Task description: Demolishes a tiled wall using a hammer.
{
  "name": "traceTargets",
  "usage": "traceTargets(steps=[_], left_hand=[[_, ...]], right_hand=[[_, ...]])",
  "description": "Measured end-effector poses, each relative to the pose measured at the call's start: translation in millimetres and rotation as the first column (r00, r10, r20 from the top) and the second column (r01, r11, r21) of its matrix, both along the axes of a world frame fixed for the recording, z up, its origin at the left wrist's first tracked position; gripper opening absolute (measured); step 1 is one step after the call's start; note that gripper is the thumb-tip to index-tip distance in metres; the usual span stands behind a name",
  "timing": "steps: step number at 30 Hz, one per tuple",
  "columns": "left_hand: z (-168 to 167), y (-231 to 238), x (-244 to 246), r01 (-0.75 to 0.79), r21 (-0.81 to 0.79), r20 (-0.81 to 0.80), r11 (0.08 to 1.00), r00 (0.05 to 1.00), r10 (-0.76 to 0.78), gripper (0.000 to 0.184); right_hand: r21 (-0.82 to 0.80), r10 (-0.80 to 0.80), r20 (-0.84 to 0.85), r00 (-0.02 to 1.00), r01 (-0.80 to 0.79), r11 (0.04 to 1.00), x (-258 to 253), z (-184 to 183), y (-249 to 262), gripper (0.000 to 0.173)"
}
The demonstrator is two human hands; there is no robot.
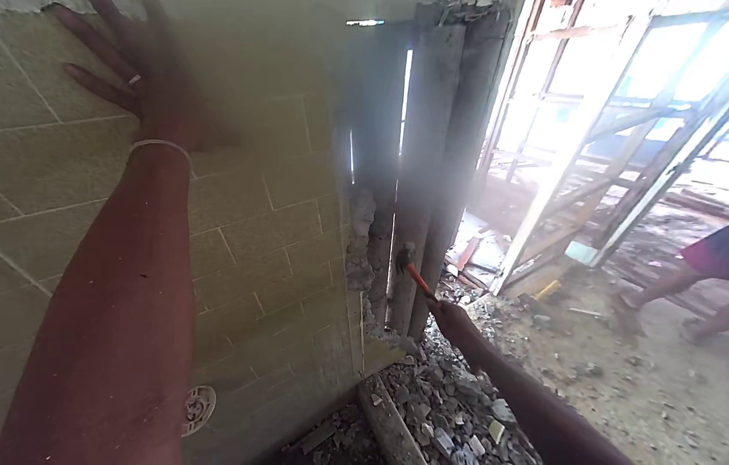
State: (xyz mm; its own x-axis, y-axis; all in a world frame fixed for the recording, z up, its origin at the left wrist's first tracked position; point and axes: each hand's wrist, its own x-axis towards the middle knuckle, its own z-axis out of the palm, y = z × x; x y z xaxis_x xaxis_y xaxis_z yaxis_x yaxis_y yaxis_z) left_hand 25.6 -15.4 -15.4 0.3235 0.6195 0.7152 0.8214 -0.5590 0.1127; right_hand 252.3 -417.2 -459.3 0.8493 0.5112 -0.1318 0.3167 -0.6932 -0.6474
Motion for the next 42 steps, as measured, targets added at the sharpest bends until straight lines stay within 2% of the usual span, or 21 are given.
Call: traceTargets(steps=[4,7,9,11,12,13,15,16,17,21,24,26,28,31,33,35,36,38,41,42], left_hand=[[-4,-4,-4,0.015,-0.009,-0.011,1.0,1.0,-0.015,0.162],[-4,-7,-8,0.068,-0.005,0.01,0.998,0.998,-0.068,0.166],[-4,-2,-7,0.071,0.023,0.015,0.997,0.997,-0.072,0.171],[-5,0,-7,0.069,0.026,0.018,0.997,0.997,-0.069,0.171],[-3,1,-7,0.061,0.012,0.008,0.998,0.998,-0.061,0.17],[1,4,-6,0.05,0.001,-0.008,0.999,0.999,-0.05,0.167],[-3,15,-5,0.054,-0.007,-0.05,0.999,0.997,-0.054,0.154],[-9,15,-3,0.076,-0.026,-0.065,0.997,0.995,-0.077,0.147],[-5,12,-3,0.091,-0.031,-0.066,0.995,0.994,-0.093,0.143],[-4,12,-6,0.099,-0.039,-0.109,0.994,0.989,-0.103,0.127],[-5,10,-3,0.136,-0.06,-0.083,0.989,0.987,-0.14,0.123],[-7,21,2,0.133,-0.009,-0.054,0.991,0.99,-0.133,0.133],[-4,18,1,0.098,0.014,-0.042,0.995,0.994,-0.098,0.147],[-4,11,0,0.093,0.01,-0.025,0.996,0.995,-0.093,0.155],[-2,2,-4,0.1,-0.009,-0.02,0.995,0.995,-0.1,0.155],[-3,-4,-6,0.097,-0.005,-0.029,0.995,0.995,-0.097,0.158],[-5,-3,-6,0.097,0.009,-0.017,0.995,0.995,-0.096,0.16],[-3,-4,-9,0.075,0.011,-0.008,0.997,0.997,-0.075,0.166],[-11,-16,-16,0.103,-0.022,-0.038,0.994,0.994,-0.104,0.16],[-12,-24,-16,0.144,-0.027,-0.033,0.989,0.989,-0.145,0.159]], right_hand=[[0.314,0.01,0.132,0.991,-0.051,0.948,-8,104,46,0.063],[0.539,-0.032,0.251,0.967,-0.113,0.834,-12,174,87,0.06],[0.649,-0.078,0.322,0.944,-0.16,0.744,-21,198,111,0.06],[0.719,-0.096,0.39,0.916,-0.237,0.653,-16,190,139,0.064],[0.705,-0.099,0.417,0.903,-0.253,0.662,-10,179,155,0.065],[0.648,-0.076,0.43,0.9,-0.249,0.719,-3,161,167,0.062],[0.54,-0.016,0.304,0.953,-0.158,0.827,4,105,174,0.059],[0.525,-0.021,0.252,0.967,-0.118,0.843,4,86,171,0.058],[0.508,-0.022,0.231,0.973,-0.102,0.855,6,87,169,0.057],[0.264,0.062,0.271,0.96,-0.137,0.955,-9,133,132,0.058],[0.212,0.068,0.283,0.957,-0.132,0.968,-11,139,103,0.064],[0.218,0.04,0.278,0.96,-0.104,0.97,-8,140,89,0.065],[0.294,-0.027,0.265,0.964,-0.055,0.954,-14,155,84,0.065],[0.492,-0.107,0.289,0.951,-0.051,0.869,-31,196,87,0.066],[0.636,-0.155,0.412,0.898,-0.162,0.754,-37,229,101,0.059],[0.72,-0.198,0.492,0.848,-0.269,0.639,-37,243,119,0.058],[0.733,-0.195,0.499,0.845,-0.291,0.615,-38,240,128,0.058],[0.697,-0.155,0.441,0.884,-0.228,0.68,-27,207,153,0.058],[0.542,-0.054,0.282,0.958,-0.113,0.833,5,99,174,0.055],[0.525,-0.05,0.234,0.971,-0.082,0.847,13,79,172,0.056]])
